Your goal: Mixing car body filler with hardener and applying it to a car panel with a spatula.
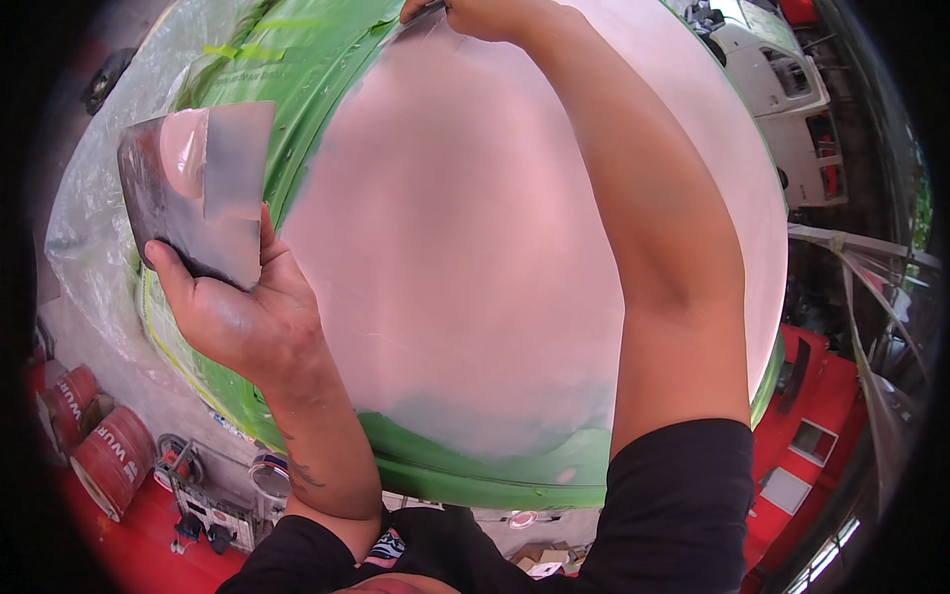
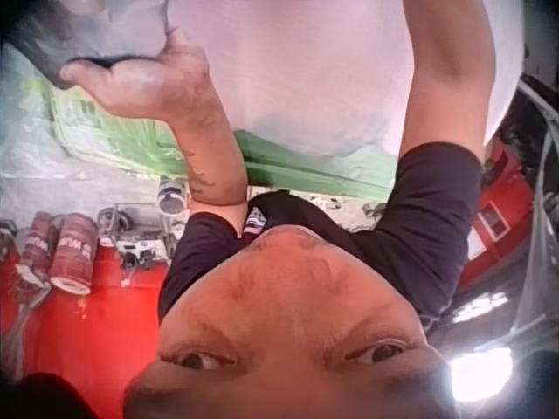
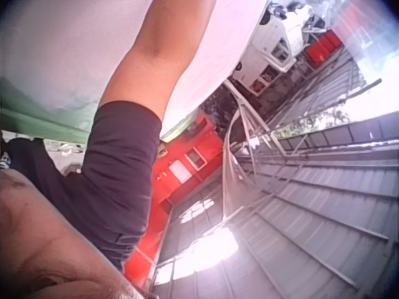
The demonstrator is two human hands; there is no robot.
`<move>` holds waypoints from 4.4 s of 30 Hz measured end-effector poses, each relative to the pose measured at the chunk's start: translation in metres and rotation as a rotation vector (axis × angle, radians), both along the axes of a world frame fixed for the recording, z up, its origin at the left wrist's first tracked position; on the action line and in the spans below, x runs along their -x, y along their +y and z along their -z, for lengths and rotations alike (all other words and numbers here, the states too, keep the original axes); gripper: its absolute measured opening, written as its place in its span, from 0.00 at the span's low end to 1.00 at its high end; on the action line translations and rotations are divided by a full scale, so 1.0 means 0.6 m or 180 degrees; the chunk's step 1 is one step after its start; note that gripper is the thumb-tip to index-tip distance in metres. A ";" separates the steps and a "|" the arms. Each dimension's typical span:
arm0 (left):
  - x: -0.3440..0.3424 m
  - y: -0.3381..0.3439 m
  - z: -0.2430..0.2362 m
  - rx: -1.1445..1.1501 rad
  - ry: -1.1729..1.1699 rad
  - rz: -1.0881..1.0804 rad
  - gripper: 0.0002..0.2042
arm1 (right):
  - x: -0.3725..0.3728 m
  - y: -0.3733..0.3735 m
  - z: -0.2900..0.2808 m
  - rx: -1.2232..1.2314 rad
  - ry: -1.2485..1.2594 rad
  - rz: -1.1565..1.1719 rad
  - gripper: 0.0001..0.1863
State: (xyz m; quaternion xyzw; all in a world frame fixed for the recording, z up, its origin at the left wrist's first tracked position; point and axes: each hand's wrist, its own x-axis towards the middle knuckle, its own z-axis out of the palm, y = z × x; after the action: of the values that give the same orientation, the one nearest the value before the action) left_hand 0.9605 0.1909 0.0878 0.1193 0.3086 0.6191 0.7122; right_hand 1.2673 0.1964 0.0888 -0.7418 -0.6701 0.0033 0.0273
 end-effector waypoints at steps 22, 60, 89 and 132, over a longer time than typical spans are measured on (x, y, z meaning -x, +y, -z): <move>0.002 -0.009 0.002 -0.0002 0.0042 0.0176 0.22 | -0.010 -0.101 -0.027 0.0366 0.0438 -0.0157 0.28; -0.044 -0.084 -0.030 -0.0381 -0.0077 0.1817 0.23 | 0.248 -0.424 -0.184 -0.1682 0.1746 0.0911 0.28; 0.021 -0.001 0.018 -0.0310 -0.1381 0.0912 0.19 | 0.063 -0.071 0.005 0.0093 -0.0237 -0.0268 0.26; 0.016 -0.009 0.012 -0.0197 -0.1181 0.0916 0.19 | -0.071 -0.079 -0.027 0.0468 -0.0382 0.0722 0.32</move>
State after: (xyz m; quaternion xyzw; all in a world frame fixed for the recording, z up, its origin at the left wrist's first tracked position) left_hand 0.9506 0.1856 0.0806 0.0681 0.1331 0.5318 0.8336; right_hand 1.3097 0.1490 0.1053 -0.8116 -0.5803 0.0050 -0.0671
